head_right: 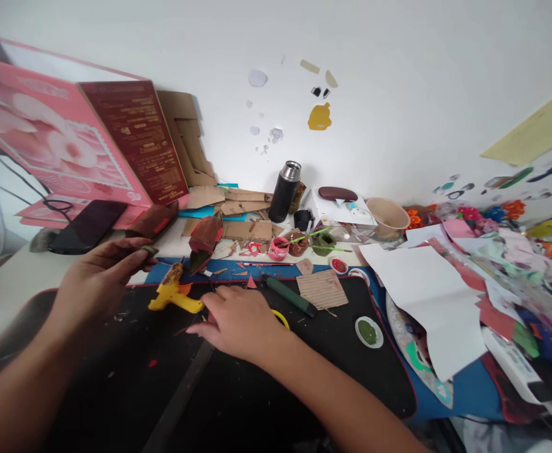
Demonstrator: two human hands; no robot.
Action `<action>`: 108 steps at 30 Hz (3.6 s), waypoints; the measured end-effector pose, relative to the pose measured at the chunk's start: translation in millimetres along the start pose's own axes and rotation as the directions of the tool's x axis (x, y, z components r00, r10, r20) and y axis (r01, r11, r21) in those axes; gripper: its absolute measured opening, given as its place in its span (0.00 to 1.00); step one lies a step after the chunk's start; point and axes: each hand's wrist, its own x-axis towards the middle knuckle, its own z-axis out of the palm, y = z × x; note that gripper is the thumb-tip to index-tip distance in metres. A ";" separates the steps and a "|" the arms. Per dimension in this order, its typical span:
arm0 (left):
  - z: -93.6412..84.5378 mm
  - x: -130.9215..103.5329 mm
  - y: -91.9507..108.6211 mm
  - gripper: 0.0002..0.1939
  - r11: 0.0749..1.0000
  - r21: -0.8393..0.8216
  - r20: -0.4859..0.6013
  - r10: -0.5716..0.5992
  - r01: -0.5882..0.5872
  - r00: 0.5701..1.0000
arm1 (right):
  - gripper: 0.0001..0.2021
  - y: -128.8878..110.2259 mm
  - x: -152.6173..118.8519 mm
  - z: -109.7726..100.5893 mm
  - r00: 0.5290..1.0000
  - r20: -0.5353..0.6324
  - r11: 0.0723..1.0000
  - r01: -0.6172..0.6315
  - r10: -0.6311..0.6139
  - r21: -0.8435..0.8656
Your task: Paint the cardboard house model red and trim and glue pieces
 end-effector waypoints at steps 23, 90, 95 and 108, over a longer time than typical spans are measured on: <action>0.9 -5.5 -10.4 0.24 0.997 -0.022 -0.032 -0.068 0.067 0.997 | 0.20 -10.1 47.9 51.8 0.992 -0.064 0.963 -0.085 0.104 0.255; -19.6 -8.6 36.7 0.28 0.711 0.696 0.115 0.025 -0.099 0.993 | 0.22 33.0 19.6 61.6 0.961 0.003 -0.256 0.071 0.277 0.964; -7.6 -10.6 25.7 0.28 0.743 0.638 0.214 0.078 -0.200 0.974 | 0.24 32.5 17.3 62.5 0.964 0.013 -0.247 0.056 0.266 0.967; 1.3 -10.8 22.6 0.19 0.714 0.609 0.336 0.163 -0.346 0.928 | 0.24 34.1 15.8 63.0 0.974 0.012 -0.245 0.045 0.226 0.968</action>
